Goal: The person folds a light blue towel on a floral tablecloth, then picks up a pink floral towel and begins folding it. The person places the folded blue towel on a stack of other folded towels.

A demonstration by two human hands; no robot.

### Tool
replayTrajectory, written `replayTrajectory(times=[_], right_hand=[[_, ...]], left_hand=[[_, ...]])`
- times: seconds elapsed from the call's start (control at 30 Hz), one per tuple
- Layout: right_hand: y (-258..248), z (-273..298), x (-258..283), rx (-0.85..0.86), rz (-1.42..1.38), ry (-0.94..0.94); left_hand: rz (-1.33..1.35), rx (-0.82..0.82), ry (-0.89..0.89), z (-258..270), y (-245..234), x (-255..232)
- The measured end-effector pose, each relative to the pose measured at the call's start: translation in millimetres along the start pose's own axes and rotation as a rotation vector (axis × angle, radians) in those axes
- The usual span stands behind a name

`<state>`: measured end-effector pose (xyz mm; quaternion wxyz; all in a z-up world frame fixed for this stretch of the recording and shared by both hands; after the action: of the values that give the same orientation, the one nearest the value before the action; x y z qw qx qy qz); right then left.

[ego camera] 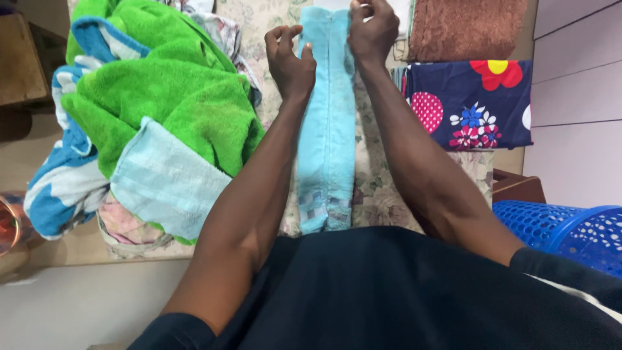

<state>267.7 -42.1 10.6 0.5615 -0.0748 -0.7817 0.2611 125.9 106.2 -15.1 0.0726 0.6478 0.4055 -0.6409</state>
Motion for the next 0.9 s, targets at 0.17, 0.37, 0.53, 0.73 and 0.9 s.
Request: replayTrajectory(times=[0.17,0.37,0.53,0.73,0.9], right_hand=[[-19.6,88.1,6.3,-0.044,-0.054,0.076],[-37.6,201.4,13.4,0.048,0.136,0.015],[-62.9,247.7,-10.7,0.222,0.185,0.197],[-58.3,274.7,-6.5,0.335,0.240,0.342],[-63.3,293.5,9.7,0.373,0.201,0.357]], left_hand=[[-0.200,-0.020,-0.007,69.3,-19.8,-11.8],[-0.273,0.095,-0.044,151.3,-44.7,-27.7],[-0.335,0.116,-0.036,197.0,-61.3,-16.0],[-0.329,0.177,-0.242,224.3,-61.5,-3.5],[-0.302,0.212,-0.344,259.1,-69.3,-16.4]])
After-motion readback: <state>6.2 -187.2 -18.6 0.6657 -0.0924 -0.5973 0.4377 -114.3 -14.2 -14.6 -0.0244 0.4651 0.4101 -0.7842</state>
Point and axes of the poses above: each hand's wrist, its own z-axis away from the middle knuckle, its own y-axis out of the palm, x = y × z, the point moved 6 cm from there along -z, towards the middle knuckle, and after that the axes turned 15 degrees about x, right-handed, at the moved point
